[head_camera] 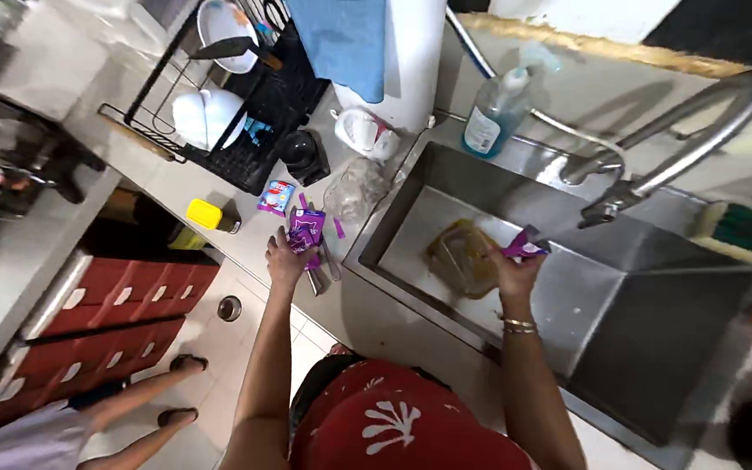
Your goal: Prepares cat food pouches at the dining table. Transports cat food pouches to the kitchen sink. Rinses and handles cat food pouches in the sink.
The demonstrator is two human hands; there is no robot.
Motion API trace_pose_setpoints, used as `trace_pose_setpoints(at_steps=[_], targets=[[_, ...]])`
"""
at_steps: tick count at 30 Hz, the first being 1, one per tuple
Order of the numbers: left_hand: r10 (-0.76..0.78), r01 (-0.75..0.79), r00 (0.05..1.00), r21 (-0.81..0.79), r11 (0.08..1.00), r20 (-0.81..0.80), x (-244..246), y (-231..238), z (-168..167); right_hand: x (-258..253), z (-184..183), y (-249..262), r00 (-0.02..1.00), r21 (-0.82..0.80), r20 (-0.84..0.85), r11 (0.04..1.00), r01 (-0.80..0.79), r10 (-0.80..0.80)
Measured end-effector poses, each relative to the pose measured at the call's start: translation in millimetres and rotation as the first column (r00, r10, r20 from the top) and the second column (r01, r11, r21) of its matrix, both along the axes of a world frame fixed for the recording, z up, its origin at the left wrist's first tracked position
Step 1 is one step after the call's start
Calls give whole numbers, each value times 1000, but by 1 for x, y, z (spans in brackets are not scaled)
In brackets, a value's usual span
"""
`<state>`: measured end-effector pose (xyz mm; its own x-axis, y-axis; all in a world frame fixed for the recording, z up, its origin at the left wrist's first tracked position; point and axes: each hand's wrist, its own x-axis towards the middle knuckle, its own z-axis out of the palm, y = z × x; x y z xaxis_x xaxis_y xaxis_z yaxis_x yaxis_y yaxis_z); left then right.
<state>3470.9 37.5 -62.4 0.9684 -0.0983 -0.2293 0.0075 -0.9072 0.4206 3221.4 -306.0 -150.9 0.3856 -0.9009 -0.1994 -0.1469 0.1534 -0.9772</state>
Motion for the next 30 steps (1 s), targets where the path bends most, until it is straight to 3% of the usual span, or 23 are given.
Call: trace_pose_setpoints(at_steps=[2, 5, 8, 10, 12, 14, 16, 17, 19, 23, 27, 29, 30], targets=[[-43, 41, 998, -51, 998, -36, 8, 9, -14, -1, 4, 10, 1000, 18, 0, 1000, -15, 15], [-57, 56, 994, -7, 998, -95, 14, 2, -21, -3, 12, 9, 1000, -1, 12, 1000, 20, -20], [-39, 40, 991, 6, 999, -132, 13, 4, -16, -7, 18, 9, 998, 181, 59, 983, -26, 16], [-21, 12, 991, -72, 997, -131, 13, 10, -6, -7, 25, 5, 973, 467, 231, 878, -103, -9], [-12, -4, 995, -168, 986, -96, 9, 19, 12, -12, 28, 8, 915, 689, 400, 677, -259, -57], [-48, 25, 995, -259, 965, -83, 2, 17, 40, -15, 24, 14, 883, 791, 456, 504, -346, -110], [-129, 88, 988, -387, 918, -82, -12, 3, 63, -19, 16, 18, 903, 817, 426, 452, -357, -58], [-188, 140, 980, -444, 885, -65, -21, -10, 70, -19, 14, 19, 928, 815, 371, 477, -328, 5], [-323, 283, 946, -508, 814, 10, -42, -45, 78, -17, 10, 21, 971, 745, 192, 623, -241, 146], [-564, 471, 826, -579, 666, 24, -84, -128, 58, -18, 1, 16, 982, 356, -58, 923, -146, 178], [-728, 596, 684, -614, 517, 52, -110, -191, 27, -26, 2, 3, 980, 91, -104, 983, -159, 168], [-767, 627, 639, -612, 481, 53, -120, -211, 27, -34, 8, -3, 979, 121, -100, 979, -166, 179], [-777, 627, 629, -610, 484, 31, -123, -218, 28, -40, 9, -4, 979, 238, -64, 956, -174, 194]])
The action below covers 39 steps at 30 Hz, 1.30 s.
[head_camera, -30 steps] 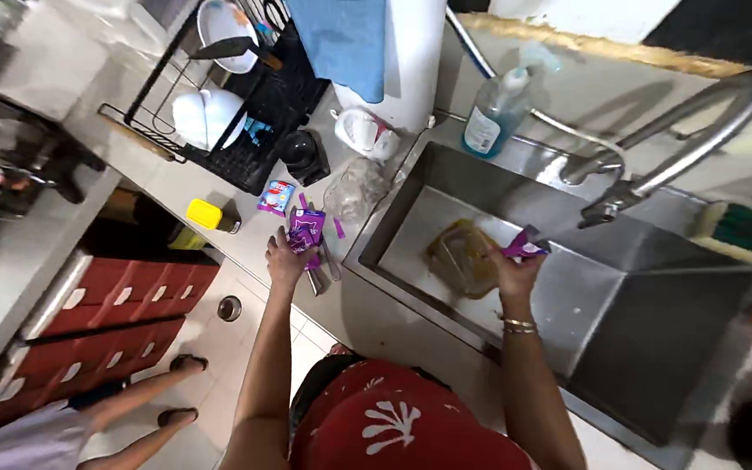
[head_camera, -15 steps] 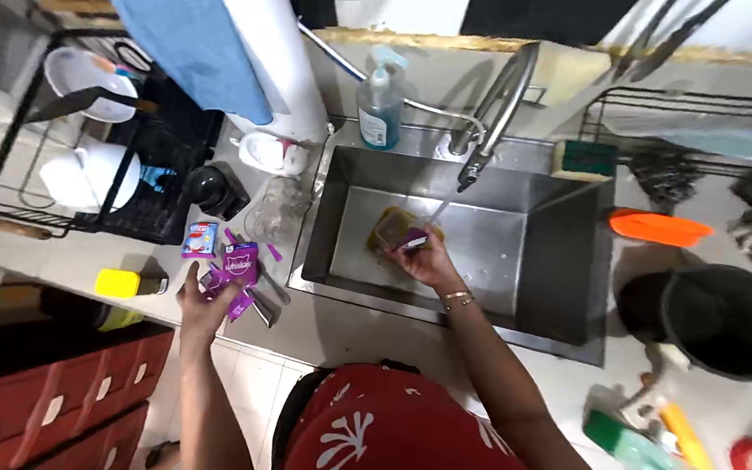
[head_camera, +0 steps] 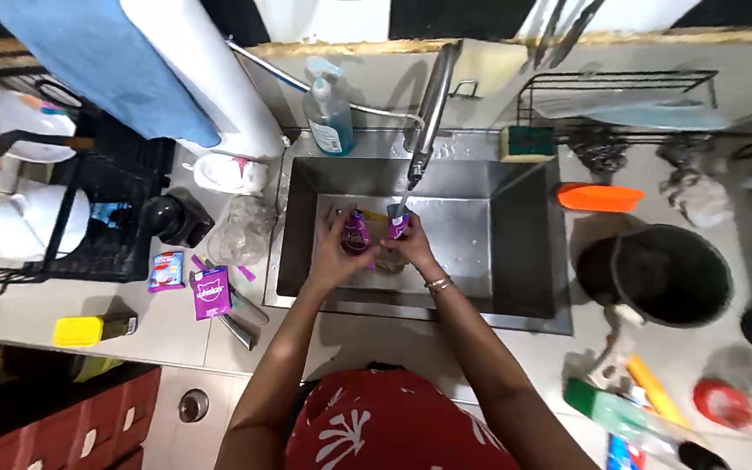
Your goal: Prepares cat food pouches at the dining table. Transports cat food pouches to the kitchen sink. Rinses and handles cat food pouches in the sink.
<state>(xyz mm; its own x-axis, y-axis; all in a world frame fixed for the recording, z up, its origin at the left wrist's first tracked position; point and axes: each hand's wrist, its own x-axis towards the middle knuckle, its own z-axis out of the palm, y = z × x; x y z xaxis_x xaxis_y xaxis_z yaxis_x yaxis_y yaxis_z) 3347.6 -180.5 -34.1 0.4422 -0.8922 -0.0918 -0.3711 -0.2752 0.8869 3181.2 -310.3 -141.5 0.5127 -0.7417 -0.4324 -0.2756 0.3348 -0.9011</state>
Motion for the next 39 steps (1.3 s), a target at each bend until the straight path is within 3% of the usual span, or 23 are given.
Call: trace_pose_setpoints(at_steps=[1, 3, 4, 5, 7, 9, 10, 13, 15, 16, 18, 19, 21, 23, 25, 27, 32, 37, 39], targets=[[-1, 2, 1000, 34, 999, -30, -3, -4, 2, -4, 0, 0, 1000, 223, 20, 975, -8, 4], [10, 5, 993, 125, 992, -121, -5, -8, 10, -4, 9, 9, 995, 694, 104, 717, -66, -9], [8, 14, 988, 145, 989, -154, -3, -13, 14, -1, 18, 19, 993, 780, 119, 620, -84, -16], [2, 22, 985, 139, 990, -173, 0, -19, 16, 0, 28, 28, 992, 791, 128, 601, -116, 23], [-5, 24, 984, 108, 994, -179, 1, -26, 19, 7, 47, 56, 982, 635, 52, 753, -172, 180], [1, 13, 989, 91, 996, -150, 4, -29, 28, 26, 55, 79, 949, 312, -62, 909, -277, 310], [1, 8, 992, 73, 997, -128, 5, -29, 32, 39, 52, 91, 927, 146, -102, 927, -344, 360], [0, 2, 997, 18, 1000, -75, 4, -25, 41, 76, 69, 127, 787, -87, -315, 810, -581, 530], [12, -13, 996, -3, 1000, -88, 3, -20, 44, 91, 91, 151, 637, -202, -443, 622, -756, 631], [15, -16, 995, -12, 1000, -103, 2, -17, 43, 93, 93, 160, 610, -275, -449, 549, -790, 653], [23, -25, 996, -20, 999, -86, 6, -11, 38, 91, 88, 158, 605, -285, -364, 534, -796, 708], [30, -32, 997, -21, 999, -67, 10, -5, 34, 83, 80, 149, 646, -244, -281, 598, -763, 710], [44, -45, 998, -16, 999, -37, 21, 5, 26, 65, 63, 122, 776, -107, -149, 770, -629, 613], [52, -52, 997, -3, 999, -61, 28, 10, 15, 49, 50, 92, 932, 126, 7, 924, -361, 364], [30, -26, 993, 38, 999, -111, 23, 6, 2, 34, 37, 65, 942, 353, 321, 911, -214, 97], [-6, 15, 990, 60, 998, -142, 11, -7, -17, 20, 42, 50, 873, 349, 483, 900, -262, 67], [-101, 100, 995, 109, 989, 5, -13, -40, -52, 7, 41, 37, 901, 381, 435, 907, -179, -5], [-123, 114, 985, 81, 990, 120, -21, -48, -51, -5, 34, 37, 849, 448, 503, 889, -96, -162], [-195, 196, 960, 15, 980, 199, -12, -53, -46, -10, 27, 33, 841, 370, 527, 924, -95, -124]])
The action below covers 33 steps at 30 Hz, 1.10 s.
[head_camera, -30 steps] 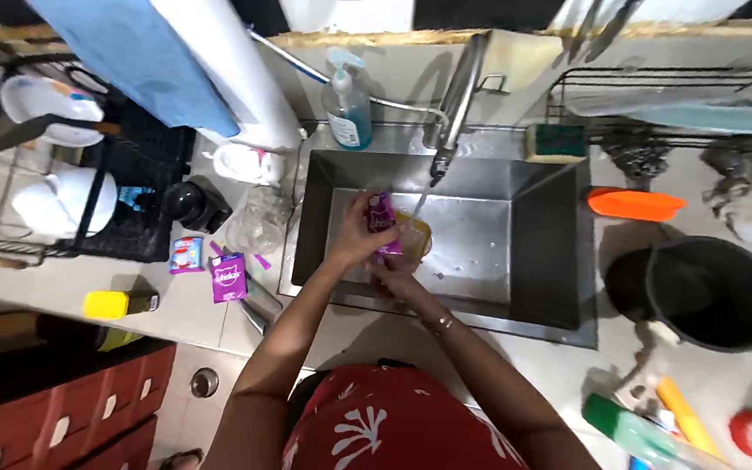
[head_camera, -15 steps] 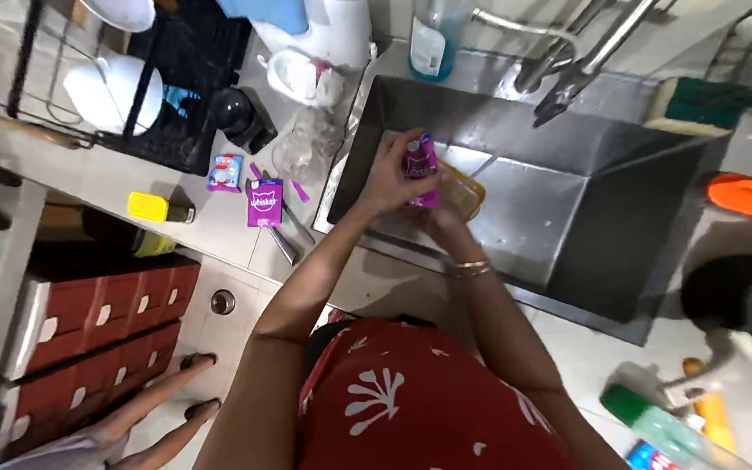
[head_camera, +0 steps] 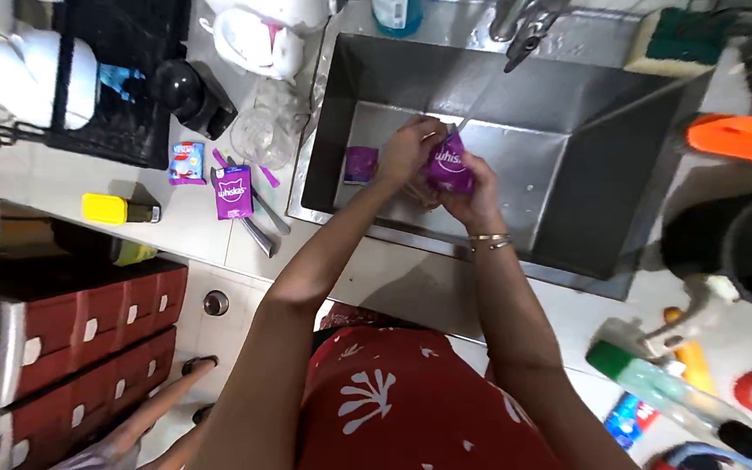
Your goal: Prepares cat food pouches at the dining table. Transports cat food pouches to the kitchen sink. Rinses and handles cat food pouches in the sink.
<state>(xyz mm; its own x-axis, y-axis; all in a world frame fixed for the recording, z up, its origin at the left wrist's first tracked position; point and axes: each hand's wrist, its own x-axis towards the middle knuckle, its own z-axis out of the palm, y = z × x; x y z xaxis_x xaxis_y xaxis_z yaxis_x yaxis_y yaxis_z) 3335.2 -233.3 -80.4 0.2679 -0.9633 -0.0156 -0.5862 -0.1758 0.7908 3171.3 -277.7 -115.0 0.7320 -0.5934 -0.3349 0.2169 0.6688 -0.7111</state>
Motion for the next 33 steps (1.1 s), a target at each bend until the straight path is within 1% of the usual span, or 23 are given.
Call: trace_pose_setpoints(at_steps=[2, 3, 4, 6, 7, 9, 12, 14, 16, 18, 20, 22, 23, 24, 26, 28, 29, 31, 33], targets=[[-185, 194, 975, -63, 979, 127, 13, -6, 8, -7, -14, -6, 995, -202, -53, 975, -92, 83], [-274, 293, 938, -61, 954, 215, 18, -8, 14, -9, -20, -9, 986, -302, -105, 941, -153, 127], [-353, 382, 887, -44, 923, 299, 22, -12, 19, -12, -24, -12, 978, -374, -140, 906, -197, 155], [-465, 500, 788, 23, 866, 404, 26, -19, 32, -15, -23, -17, 969, -451, -164, 860, -239, 184], [-498, 532, 749, 52, 845, 437, 25, -20, 37, -16, -21, -18, 968, -464, -166, 851, -246, 189], [-531, 562, 713, 79, 823, 458, 25, -20, 48, -19, -17, -22, 966, -450, -151, 855, -258, 211], [-554, 587, 704, 74, 806, 444, 26, -20, 57, -25, -15, -32, 967, -372, -77, 893, -253, 242], [-562, 597, 715, 55, 800, 416, 29, -21, 55, -25, -16, -36, 964, -347, -22, 902, -257, 266], [-557, 600, 728, 22, 800, 400, 35, -25, 50, -22, -16, -39, 962, -348, -6, 901, -259, 274], [-517, 578, 753, -33, 815, 406, 37, -27, 49, -19, -17, -41, 967, -392, -49, 886, -248, 249], [-417, 480, 810, -56, 876, 412, 34, -16, 57, -14, -18, -42, 970, -481, -161, 844, -239, 183], [-304, 325, 867, 13, 945, 395, 28, 20, 76, -7, -23, -41, 970, -576, -237, 797, -180, 48], [-295, 286, 872, 83, 955, 390, 26, 48, 81, -3, -27, -42, 973, -625, -230, 771, -121, -34], [-313, 270, 872, 162, 949, 376, 24, 83, 78, 1, -30, -42, 974, -667, -201, 743, -62, -100], [-321, 202, 893, 355, 913, 316, 15, 158, 51, 6, -30, -42, 982, -726, -106, 687, 31, -156], [-267, 110, 922, 472, 875, 280, 6, 214, 14, 12, -26, -42, 983, -727, -86, 685, 47, -159], [-217, 59, 931, 466, 883, 293, 1, 231, -3, 13, -26, -41, 984, -716, -100, 697, 32, -148], [-115, -17, 937, 374, 927, 329, 4, 245, -32, 17, -30, -40, 985, -694, -109, 720, 21, -134], [-16, -87, 950, 314, 945, 313, 16, 232, -44, 22, -34, -44, 988, -685, -91, 728, 28, -124]])
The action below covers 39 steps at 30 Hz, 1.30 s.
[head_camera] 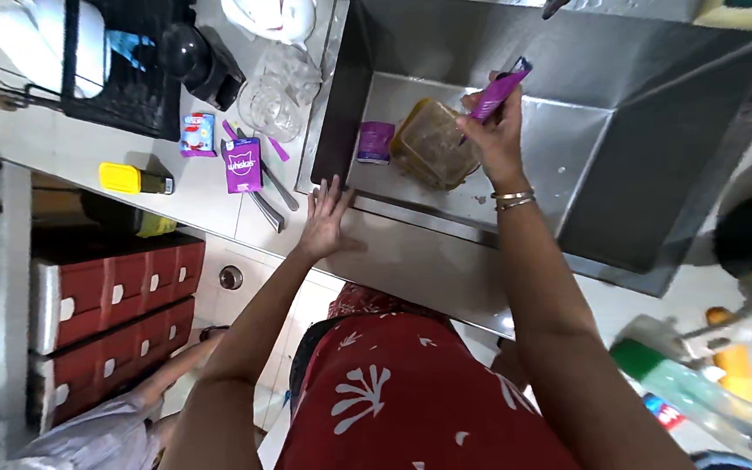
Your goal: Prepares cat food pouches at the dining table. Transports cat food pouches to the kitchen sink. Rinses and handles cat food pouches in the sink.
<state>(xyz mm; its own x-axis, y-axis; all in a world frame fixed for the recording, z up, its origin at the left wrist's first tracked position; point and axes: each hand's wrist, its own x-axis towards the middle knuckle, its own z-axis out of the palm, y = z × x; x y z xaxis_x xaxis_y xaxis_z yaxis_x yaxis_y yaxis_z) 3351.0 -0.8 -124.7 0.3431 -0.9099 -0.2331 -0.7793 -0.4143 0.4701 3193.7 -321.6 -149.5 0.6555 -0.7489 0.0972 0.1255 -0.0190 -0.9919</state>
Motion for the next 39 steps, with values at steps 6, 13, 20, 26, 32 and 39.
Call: trace_pose_setpoints(at_steps=[6, 13, 20, 26, 32, 39], targets=[[258, -252, 966, -369, 895, -34, 38, -83, 27, 7, -4, -4, 993, 32, 50, 994, 102, -103], [128, -115, 971, 73, 991, -204, 18, -122, 39, 10, -2, 11, 969, 334, -185, 917, 217, -162], [111, -106, 948, 35, 994, -300, 33, -195, 27, 9, -35, 27, 969, 77, -147, 975, 210, -198], [-317, 245, 938, -379, 892, -138, 6, -245, 49, -1, -24, 15, 950, -75, -262, 985, 154, -168], [-481, 389, 871, -458, 799, -99, 10, -264, 55, -15, -7, -3, 978, 50, -209, 999, 6, 4], [-422, 298, 873, -418, 858, -245, 18, -267, 43, -20, -9, 7, 986, 391, -5, 908, -153, 169]])
